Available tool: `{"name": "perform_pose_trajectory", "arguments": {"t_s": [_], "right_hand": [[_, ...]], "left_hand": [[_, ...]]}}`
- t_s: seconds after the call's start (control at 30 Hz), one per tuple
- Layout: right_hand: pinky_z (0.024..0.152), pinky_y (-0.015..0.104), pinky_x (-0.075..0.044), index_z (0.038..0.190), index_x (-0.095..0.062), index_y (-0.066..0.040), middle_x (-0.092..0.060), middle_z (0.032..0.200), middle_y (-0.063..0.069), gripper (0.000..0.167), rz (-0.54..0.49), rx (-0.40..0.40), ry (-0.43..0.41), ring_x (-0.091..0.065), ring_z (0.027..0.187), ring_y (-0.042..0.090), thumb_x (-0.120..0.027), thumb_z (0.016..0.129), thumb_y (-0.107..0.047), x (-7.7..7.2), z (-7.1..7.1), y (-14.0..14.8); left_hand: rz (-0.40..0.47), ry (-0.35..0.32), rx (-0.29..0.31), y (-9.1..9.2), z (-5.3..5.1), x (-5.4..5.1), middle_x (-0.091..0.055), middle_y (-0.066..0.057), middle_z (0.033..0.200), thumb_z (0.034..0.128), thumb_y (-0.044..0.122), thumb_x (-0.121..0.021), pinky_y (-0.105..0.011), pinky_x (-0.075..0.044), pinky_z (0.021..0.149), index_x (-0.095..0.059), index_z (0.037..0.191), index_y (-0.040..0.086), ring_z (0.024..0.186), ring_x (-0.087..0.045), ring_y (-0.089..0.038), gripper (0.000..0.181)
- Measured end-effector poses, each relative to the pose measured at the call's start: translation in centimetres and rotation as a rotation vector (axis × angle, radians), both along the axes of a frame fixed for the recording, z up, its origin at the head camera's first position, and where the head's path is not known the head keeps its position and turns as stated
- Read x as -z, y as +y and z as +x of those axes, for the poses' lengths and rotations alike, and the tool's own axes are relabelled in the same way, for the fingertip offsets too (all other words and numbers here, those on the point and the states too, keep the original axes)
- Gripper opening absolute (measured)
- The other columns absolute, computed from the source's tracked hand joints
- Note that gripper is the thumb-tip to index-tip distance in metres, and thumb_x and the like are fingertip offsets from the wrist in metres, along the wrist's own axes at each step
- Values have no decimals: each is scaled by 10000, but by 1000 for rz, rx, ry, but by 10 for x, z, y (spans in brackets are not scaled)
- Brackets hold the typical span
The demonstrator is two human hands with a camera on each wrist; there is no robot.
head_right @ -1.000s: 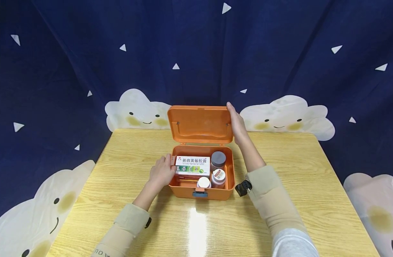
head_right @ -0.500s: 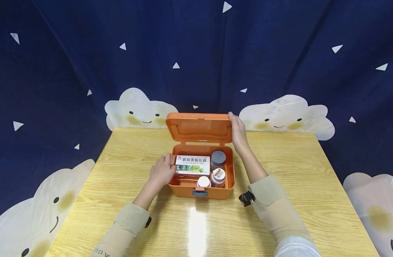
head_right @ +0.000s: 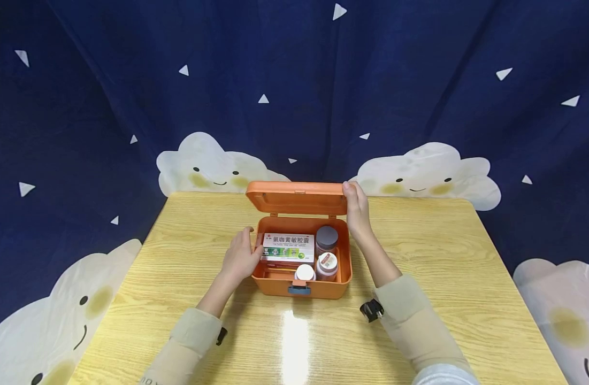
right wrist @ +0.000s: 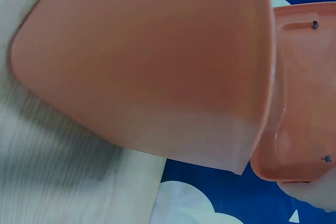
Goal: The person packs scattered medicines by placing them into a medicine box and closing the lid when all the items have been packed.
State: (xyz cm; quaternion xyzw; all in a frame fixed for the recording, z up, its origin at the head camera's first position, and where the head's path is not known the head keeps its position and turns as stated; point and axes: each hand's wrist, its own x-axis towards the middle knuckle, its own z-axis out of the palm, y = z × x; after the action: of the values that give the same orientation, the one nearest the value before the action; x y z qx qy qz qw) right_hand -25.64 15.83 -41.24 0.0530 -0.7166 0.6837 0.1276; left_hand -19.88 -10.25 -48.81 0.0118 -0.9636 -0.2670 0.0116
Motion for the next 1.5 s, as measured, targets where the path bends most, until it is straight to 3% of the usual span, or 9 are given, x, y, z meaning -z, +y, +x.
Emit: {"name": "perform_pose_trajectory", "arguments": {"t_s": [0.1, 0.2, 0.37, 0.43, 0.5, 0.77, 1.03, 1.23, 1.5], "right_hand": [[743, 348, -378, 863, -523, -152, -506, 826, 1, 237, -3, 4, 30, -483, 799, 188, -312, 930, -237, 0, 5, -1], [711, 286, -371, 854, -532, -164, -506, 790, -87, 225, -11, 9, 60, -476, 757, 100, -315, 910, -193, -6, 16, -5], [743, 287, -368, 883, -533, -142, -515, 827, -97, 215, -32, -15, 119, -475, 775, 54, -322, 894, -179, -5, 25, -7], [763, 285, -365, 892, -531, -143, -515, 847, -89, 210, -37, -21, 149, -477, 793, 53, -324, 886, -177, -3, 27, -7], [766, 254, -357, 897, -524, -98, -520, 860, -82, 212, -39, -31, 188, -478, 805, 49, -330, 879, -183, -6, 33, -9], [816, 201, -383, 932, -412, 243, -579, 904, 83, 490, -56, -106, 367, -537, 886, 113, -375, 884, -243, 7, 37, -8], [870, 232, -393, 973, -445, 190, -575, 980, 155, 463, -76, -146, 451, -543, 968, 201, -403, 861, -257, 40, 31, 1], [902, 272, -380, 980, -435, 173, -562, 1023, 212, 525, -78, -174, 493, -528, 1022, 271, -442, 845, -335, 51, 32, 3], [951, 330, -323, 988, -427, 199, -507, 1039, 319, 550, -69, -193, 554, -467, 1046, 381, -468, 834, -327, 64, 35, 6]], "left_hand": [[98, 52, 18, -3, -1, 3, -396, -188, 1335, 856, 322, -532, -492, -361, 939, -279, 1383, 38, 1217, -383, -330, 650], [291, 101, 31, -6, -3, 3, -327, -191, 1403, 890, 287, -503, -489, -275, 1021, -222, 1418, 39, 1288, -310, -332, 647], [768, 177, 61, -4, 4, -36, -261, -240, 1425, 974, 165, -342, -464, -184, 1071, -179, 1409, -43, 1328, -223, -361, 509], [883, 213, 97, -4, 6, -53, -242, -258, 1428, 982, 139, -265, -465, -160, 1077, -180, 1393, -84, 1335, -200, -374, 475], [931, 245, 145, -4, 3, -60, -241, -252, 1432, 981, 139, -201, -467, -149, 1079, -194, 1388, -87, 1340, -196, -361, 466], [936, 270, 327, -3, -1, -76, -263, -265, 1416, 967, 206, -160, -543, -148, 1047, -286, 1351, -88, 1335, -198, -370, 499], [946, 276, 451, -2, 1, -73, -301, -373, 1295, 916, 553, -337, -487, -292, 975, -279, 1263, -183, 1190, -325, -459, 815], [933, 328, 478, 1, 5, -64, -300, -398, 1282, 913, 405, -420, -534, -218, 1011, -302, 1218, -221, 1209, -294, -482, 706], [839, 445, 514, 2, 8, -52, -332, -399, 1237, 868, 199, -403, -556, -167, 1025, -334, 1171, -222, 1210, -274, -515, 524]]}}
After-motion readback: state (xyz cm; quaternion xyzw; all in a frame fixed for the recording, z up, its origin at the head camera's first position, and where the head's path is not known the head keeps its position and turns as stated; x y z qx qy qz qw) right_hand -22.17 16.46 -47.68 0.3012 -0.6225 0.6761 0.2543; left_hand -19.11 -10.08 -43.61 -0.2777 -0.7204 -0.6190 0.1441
